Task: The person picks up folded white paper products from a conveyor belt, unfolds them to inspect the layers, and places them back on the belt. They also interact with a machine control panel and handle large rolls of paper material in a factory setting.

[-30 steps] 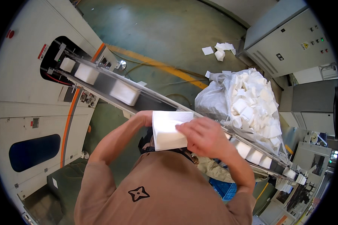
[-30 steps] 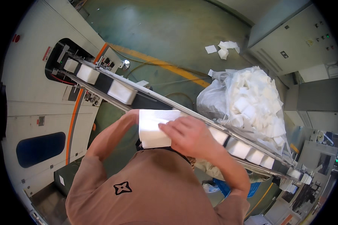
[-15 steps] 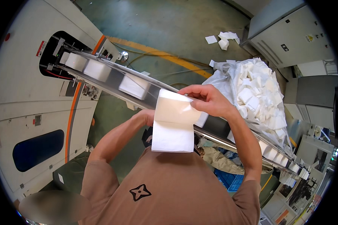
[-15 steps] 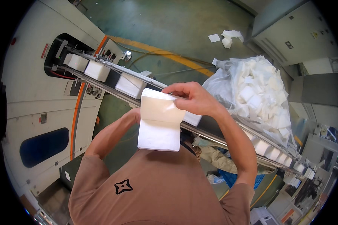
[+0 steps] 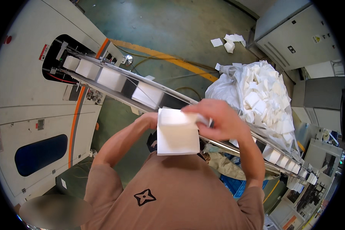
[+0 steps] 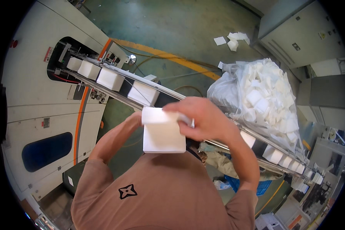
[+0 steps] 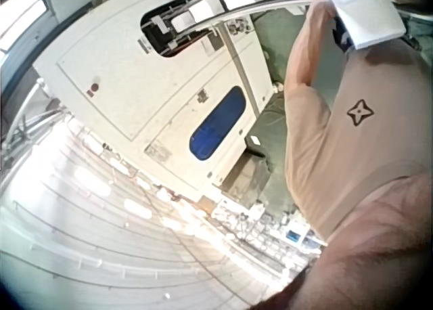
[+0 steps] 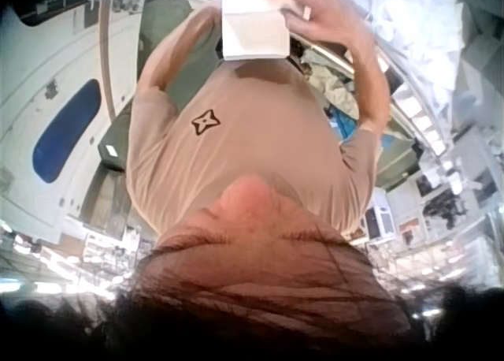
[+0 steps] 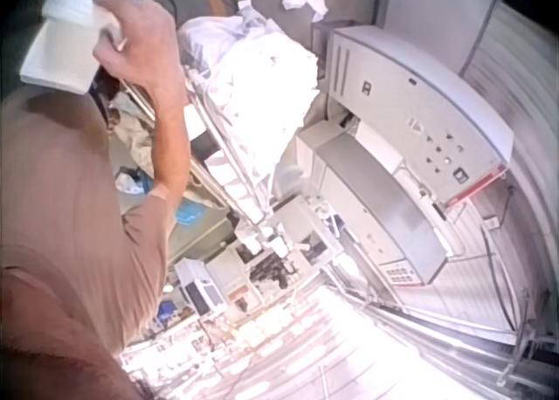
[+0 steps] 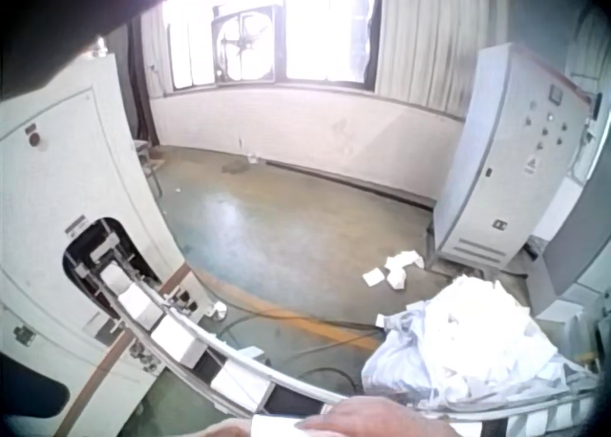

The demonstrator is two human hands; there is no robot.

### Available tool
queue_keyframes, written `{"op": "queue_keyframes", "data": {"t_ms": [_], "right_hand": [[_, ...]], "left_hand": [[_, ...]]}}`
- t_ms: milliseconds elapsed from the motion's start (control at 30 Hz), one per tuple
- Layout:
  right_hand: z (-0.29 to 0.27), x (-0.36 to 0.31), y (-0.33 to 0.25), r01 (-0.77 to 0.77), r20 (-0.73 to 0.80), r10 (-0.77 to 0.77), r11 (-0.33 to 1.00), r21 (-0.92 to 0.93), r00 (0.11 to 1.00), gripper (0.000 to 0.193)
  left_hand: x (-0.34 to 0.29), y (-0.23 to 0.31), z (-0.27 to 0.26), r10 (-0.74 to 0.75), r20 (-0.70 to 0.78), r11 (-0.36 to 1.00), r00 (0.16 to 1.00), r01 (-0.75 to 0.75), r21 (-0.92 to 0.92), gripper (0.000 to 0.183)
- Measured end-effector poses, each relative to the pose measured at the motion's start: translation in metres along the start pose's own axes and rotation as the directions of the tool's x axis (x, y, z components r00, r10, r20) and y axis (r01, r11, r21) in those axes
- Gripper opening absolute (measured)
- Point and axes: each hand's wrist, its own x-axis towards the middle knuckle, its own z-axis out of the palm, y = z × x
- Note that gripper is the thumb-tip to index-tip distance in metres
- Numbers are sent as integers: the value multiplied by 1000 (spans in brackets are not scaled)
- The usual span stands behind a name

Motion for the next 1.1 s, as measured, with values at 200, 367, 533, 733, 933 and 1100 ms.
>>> {"op": "queue_keyframes", "data": {"t_ms": [200, 367, 533, 733, 933, 1100], "right_hand": [[38, -34, -14, 63, -176, -149, 905, -420, 973, 46], [54, -47, -18, -154, -443, -70, 881, -448, 894, 38], [68, -50, -25, -304, -620, -24, 857, -417, 784, 41], [75, -50, -14, -298, -651, -56, 857, -420, 757, 42], [73, -49, -7, -239, -692, -74, 907, -346, 718, 30], [66, -50, 1, -192, -725, -87, 937, -293, 684, 19]], "left_hand": [[-10, 43, 29, -39, -201, 999, 979, 38, -8, 71], [10, 9, 18, 309, -170, 940, 936, -328, -92, 102], [25, 18, 57, 460, -224, 888, 859, -450, 100, 90], [36, 2, 79, 573, -321, 759, 755, -636, -141, 75], [36, -17, 86, 667, -333, 674, 666, -730, -113, 89], [35, -24, 86, 636, -392, 647, 665, -736, -200, 90]]}}
